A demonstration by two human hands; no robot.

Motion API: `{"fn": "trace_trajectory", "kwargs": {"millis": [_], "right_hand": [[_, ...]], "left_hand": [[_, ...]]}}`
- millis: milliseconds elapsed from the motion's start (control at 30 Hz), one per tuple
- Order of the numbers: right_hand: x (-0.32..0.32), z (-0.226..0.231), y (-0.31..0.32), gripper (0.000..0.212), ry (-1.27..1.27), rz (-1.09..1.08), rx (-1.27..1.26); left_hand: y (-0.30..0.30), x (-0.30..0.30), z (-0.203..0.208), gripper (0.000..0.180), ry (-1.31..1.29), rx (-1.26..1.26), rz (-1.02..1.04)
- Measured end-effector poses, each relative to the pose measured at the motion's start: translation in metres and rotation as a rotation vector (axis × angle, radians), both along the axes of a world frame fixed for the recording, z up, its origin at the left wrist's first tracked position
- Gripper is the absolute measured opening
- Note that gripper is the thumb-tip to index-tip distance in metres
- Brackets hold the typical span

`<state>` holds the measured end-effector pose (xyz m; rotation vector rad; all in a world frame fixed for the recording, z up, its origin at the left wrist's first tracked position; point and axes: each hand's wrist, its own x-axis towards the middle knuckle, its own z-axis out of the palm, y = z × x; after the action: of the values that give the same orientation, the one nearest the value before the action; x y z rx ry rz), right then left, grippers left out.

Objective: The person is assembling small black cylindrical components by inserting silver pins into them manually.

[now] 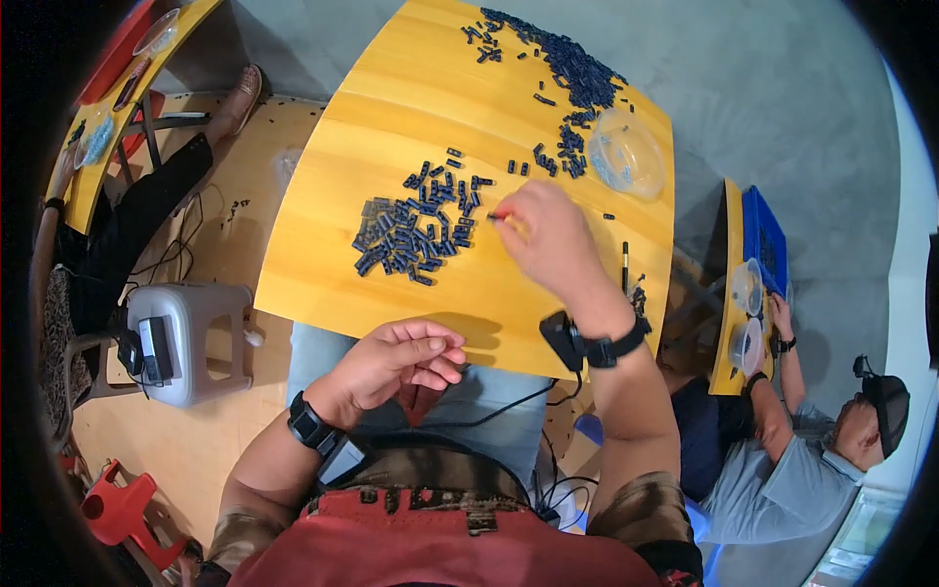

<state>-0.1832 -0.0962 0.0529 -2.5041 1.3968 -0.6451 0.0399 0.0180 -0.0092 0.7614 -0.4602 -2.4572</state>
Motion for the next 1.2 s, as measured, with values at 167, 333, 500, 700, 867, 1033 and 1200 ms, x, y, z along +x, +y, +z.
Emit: {"fn": "trace_trajectory", "kwargs": {"millis": [167, 333, 500, 700, 867, 1033, 1200], "right_hand": [[0.018, 0.019, 0.068, 0.006, -0.047, 0.231, -0.023], [0.022, 0.016, 0.102, 0.013, -0.043, 0.273, -0.025], [0.017, 0.013, 0.121, 0.012, -0.069, 0.263, -0.035], [0.010, 0.011, 0.133, 0.010, -0.208, 0.204, 0.057], [0.007, 0.002, 0.143, 0.013, -0.438, 0.066, 0.132], [0.014, 0.000, 0.158, 0.009, -0.671, -0.092, 0.283], [0.019, -0.004, 0.162, 0.010, -0.648, -0.095, 0.253]], "left_hand": [[0.003, -0.004, 0.010, 0.029, -0.012, -0.015, 0.031], [0.013, -0.014, 0.011, 0.024, -0.024, -0.059, 0.140], [0.027, -0.021, 0.010, 0.015, -0.077, -0.137, 0.213], [0.036, -0.027, 0.014, 0.014, -0.116, -0.182, 0.212], [0.041, -0.030, 0.017, 0.015, -0.120, -0.155, 0.277], [0.045, -0.031, 0.017, 0.017, -0.094, -0.138, 0.254], [0.048, -0.028, 0.018, 0.017, -0.092, -0.155, 0.240]]}}
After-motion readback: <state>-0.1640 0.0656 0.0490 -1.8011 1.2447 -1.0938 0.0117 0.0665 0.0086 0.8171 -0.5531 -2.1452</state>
